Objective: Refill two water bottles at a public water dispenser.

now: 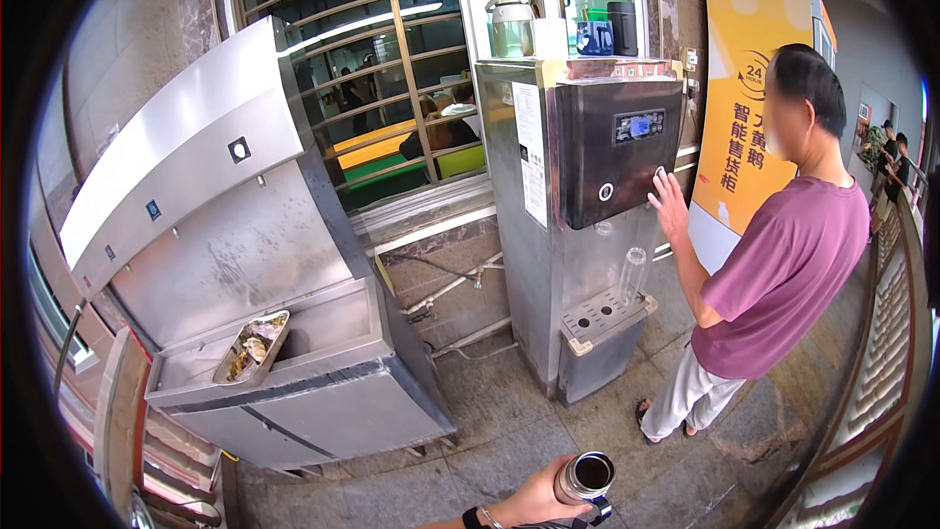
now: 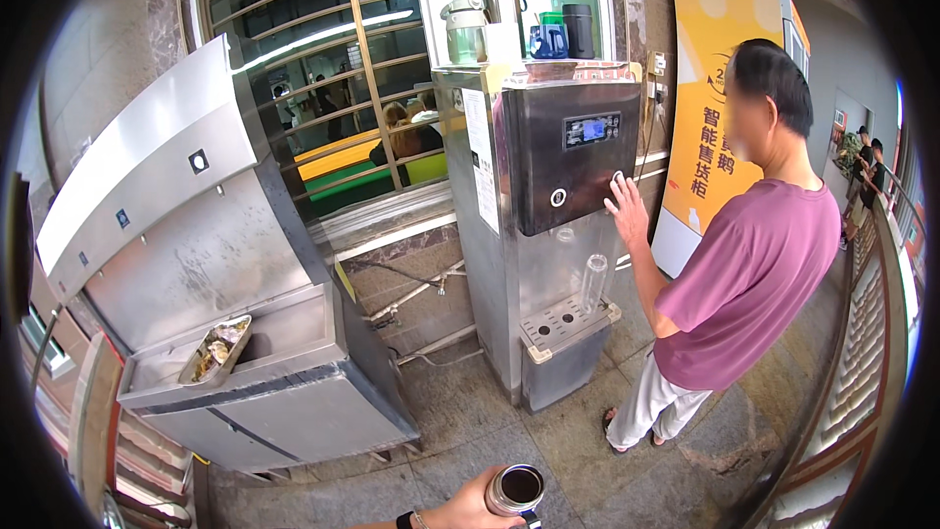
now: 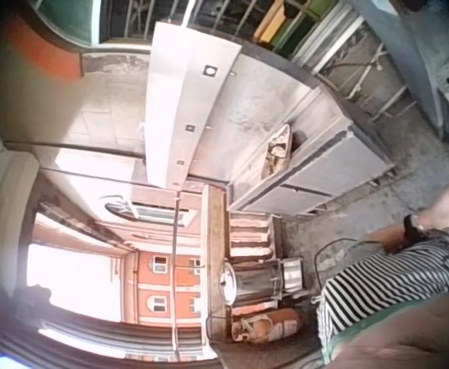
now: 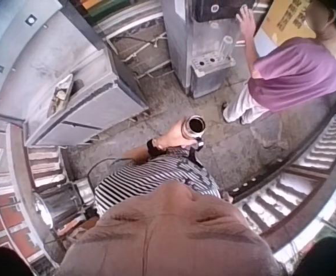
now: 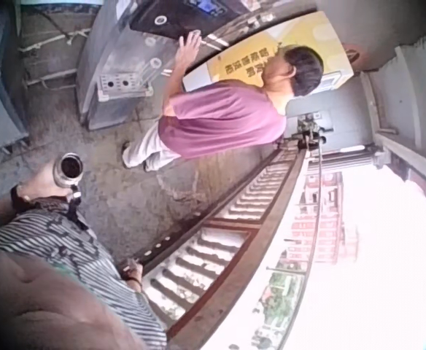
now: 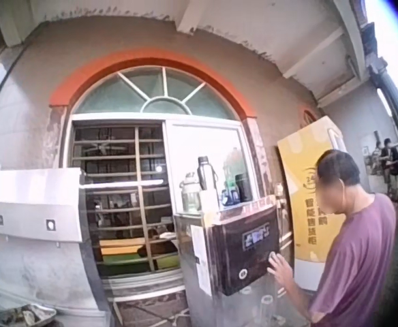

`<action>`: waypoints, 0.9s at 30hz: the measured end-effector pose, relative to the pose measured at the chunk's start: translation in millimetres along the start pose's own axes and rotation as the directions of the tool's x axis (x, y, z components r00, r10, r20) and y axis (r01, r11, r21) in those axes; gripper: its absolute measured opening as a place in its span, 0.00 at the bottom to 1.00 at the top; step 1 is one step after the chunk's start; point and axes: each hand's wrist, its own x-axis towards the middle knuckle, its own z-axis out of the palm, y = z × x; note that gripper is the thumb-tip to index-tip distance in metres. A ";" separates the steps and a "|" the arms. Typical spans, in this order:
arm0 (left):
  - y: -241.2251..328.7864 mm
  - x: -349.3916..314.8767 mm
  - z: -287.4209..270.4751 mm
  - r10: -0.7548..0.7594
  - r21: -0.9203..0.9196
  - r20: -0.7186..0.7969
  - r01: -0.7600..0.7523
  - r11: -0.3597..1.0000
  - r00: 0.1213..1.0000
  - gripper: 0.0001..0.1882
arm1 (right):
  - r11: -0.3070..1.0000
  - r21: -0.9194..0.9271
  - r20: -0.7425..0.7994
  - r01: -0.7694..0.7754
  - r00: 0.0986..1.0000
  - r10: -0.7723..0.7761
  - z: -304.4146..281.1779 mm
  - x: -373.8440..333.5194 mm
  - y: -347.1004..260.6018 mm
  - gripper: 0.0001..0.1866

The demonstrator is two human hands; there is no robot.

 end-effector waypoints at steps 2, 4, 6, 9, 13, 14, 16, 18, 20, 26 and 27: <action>5.2 0.7 2.1 0.088 -0.018 -0.009 -0.088 0.996 0.996 0.35 | 0.989 0.142 -0.049 -0.048 0.997 0.056 -5.9 13.3 13.1 0.14; 5.8 3.3 5.2 0.169 -0.034 -0.017 -0.170 0.985 0.985 0.34 | 0.956 0.285 -0.097 -0.070 0.990 0.101 -8.7 30.3 32.1 0.13; 3.8 6.9 9.7 0.505 0.171 -0.069 -0.489 0.856 0.860 0.33 | 0.970 0.244 -0.153 -0.003 0.987 0.041 -5.0 48.6 49.8 0.13; 0.9 10.0 11.3 0.480 0.179 -0.030 -0.467 0.866 0.877 0.33 | 0.997 0.013 -0.201 0.072 0.977 -0.068 1.0 60.9 59.4 0.14; -5.4 10.9 12.8 0.379 0.086 -0.042 -0.374 0.923 0.925 0.34 | 0.998 -0.061 -0.074 -0.017 0.997 0.012 2.6 41.7 31.9 0.15; -8.4 11.2 12.4 0.331 0.065 -0.055 -0.328 0.942 0.942 0.31 | 0.997 -0.080 -0.048 -0.017 0.999 0.013 2.1 33.0 24.4 0.15; -15.8 13.6 7.3 0.275 0.040 -0.052 -0.273 0.961 0.960 0.28 | 0.994 -0.108 -0.007 -0.012 1.000 0.012 -1.2 19.8 16.1 0.16; -23.8 19.7 0.3 0.386 0.237 -0.026 -0.370 0.898 0.922 0.39 | 0.992 -0.126 0.021 -0.005 1.000 0.008 -3.5 15.7 19.9 0.17; -31.2 21.8 -3.5 0.360 0.219 -0.010 -0.349 0.911 0.933 0.39 | 0.993 -0.119 0.044 0.008 0.999 -0.003 -3.5 22.3 32.2 0.17; -34.6 16.7 -8.6 0.405 0.316 -0.031 -0.376 0.871 0.914 0.40 | 0.998 -0.062 0.047 -0.031 0.998 0.034 1.2 49.3 69.4 0.19; -34.2 15.4 -7.9 0.390 0.302 -0.012 -0.369 0.879 0.921 0.40 | 0.998 -0.056 0.039 -0.039 0.998 0.041 1.8 49.3 71.3 0.19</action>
